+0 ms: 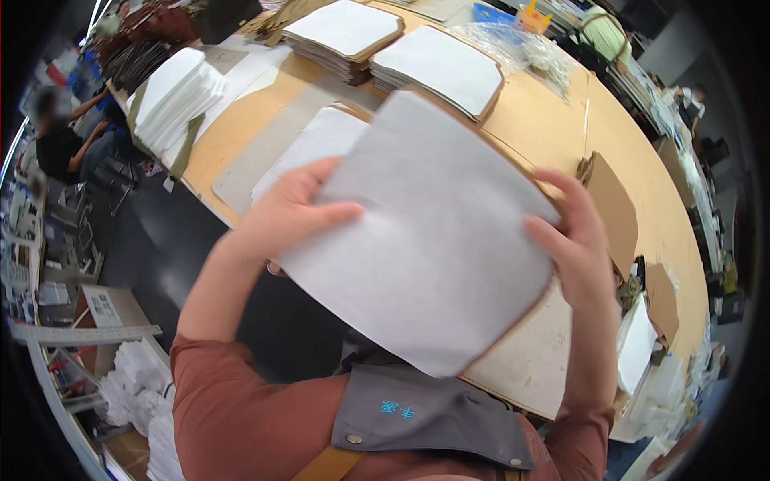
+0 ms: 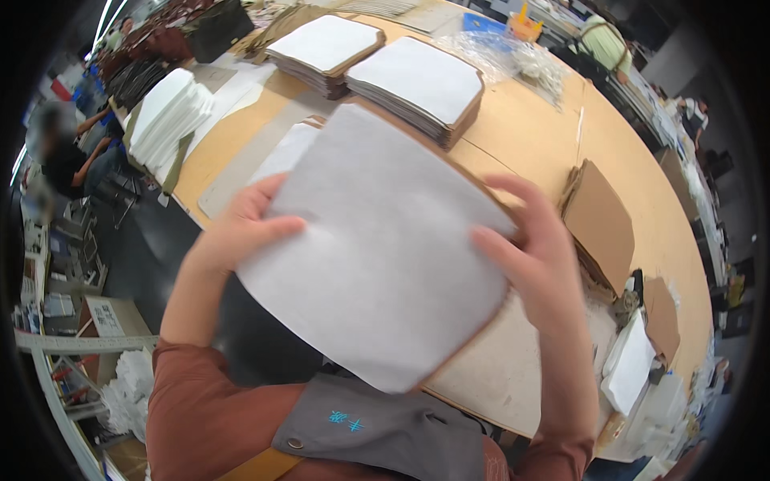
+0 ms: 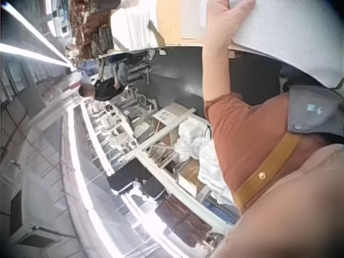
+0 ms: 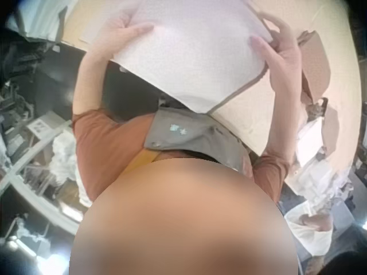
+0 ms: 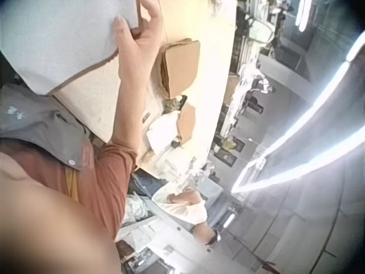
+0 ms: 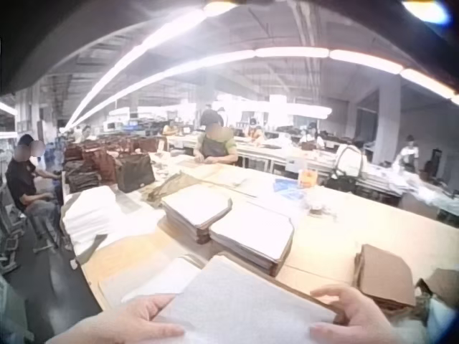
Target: Trimming the edges of leather pieces using scissors after aligning them with paper templates.
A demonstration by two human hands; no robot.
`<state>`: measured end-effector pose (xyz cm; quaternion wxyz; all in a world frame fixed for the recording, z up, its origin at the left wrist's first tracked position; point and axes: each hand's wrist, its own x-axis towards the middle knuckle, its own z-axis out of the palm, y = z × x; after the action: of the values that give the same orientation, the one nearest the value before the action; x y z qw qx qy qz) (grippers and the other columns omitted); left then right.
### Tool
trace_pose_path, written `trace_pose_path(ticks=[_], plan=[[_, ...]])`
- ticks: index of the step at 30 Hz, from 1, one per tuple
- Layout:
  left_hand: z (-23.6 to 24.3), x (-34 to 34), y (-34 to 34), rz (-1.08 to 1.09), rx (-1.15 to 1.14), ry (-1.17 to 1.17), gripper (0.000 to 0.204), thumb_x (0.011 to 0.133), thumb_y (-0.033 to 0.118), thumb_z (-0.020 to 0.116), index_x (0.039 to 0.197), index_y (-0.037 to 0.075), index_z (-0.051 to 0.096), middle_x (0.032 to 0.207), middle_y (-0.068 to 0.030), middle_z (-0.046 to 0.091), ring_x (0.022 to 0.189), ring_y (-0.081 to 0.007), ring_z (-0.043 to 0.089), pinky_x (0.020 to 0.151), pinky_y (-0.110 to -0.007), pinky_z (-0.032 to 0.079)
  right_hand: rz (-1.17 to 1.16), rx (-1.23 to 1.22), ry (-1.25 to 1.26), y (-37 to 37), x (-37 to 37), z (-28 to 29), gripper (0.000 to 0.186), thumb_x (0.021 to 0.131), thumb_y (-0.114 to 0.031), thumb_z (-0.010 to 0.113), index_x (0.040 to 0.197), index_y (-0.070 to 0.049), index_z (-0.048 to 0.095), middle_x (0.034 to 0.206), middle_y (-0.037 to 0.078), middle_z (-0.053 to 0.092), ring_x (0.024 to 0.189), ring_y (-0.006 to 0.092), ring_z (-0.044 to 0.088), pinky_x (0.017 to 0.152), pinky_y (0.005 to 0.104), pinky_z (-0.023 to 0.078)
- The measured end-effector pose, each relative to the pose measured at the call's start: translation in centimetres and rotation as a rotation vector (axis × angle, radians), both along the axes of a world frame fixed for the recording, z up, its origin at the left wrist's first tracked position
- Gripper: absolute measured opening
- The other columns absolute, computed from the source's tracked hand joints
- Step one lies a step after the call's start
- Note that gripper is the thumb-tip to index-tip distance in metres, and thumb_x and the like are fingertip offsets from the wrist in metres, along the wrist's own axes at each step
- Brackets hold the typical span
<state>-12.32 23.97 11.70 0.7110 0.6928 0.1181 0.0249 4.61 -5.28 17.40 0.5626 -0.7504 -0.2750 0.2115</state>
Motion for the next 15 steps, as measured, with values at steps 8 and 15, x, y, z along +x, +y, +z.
trace_pose_path(ticks=[8,15], plan=[[-1.3,1.0,10.1,0.217,0.349,0.189,0.069,0.087,-0.001,0.069,0.152,0.000,0.043,0.140,-0.0095,0.058,0.122,-0.0154,0.058,0.105,-0.030,0.046,0.151,0.026,-0.016,12.5,5.4,-10.6,0.050,0.090,-0.016,0.072,0.135,-0.006,0.054,0.099,0.007,0.067,0.086,0.0181,0.064,0.077,0.0356,0.052],[-2.4,1.6,9.6,0.259,0.647,0.419,0.071,0.086,0.002,0.068,0.153,0.006,0.044,0.136,-0.0085,0.059,0.119,-0.0182,0.059,0.102,-0.032,0.046,0.087,-0.180,-0.257,11.3,7.1,-13.0,0.040,0.094,-0.021,0.068,0.130,-0.008,0.057,0.098,0.008,0.065,0.084,0.0262,0.064,0.077,0.0383,0.053]])
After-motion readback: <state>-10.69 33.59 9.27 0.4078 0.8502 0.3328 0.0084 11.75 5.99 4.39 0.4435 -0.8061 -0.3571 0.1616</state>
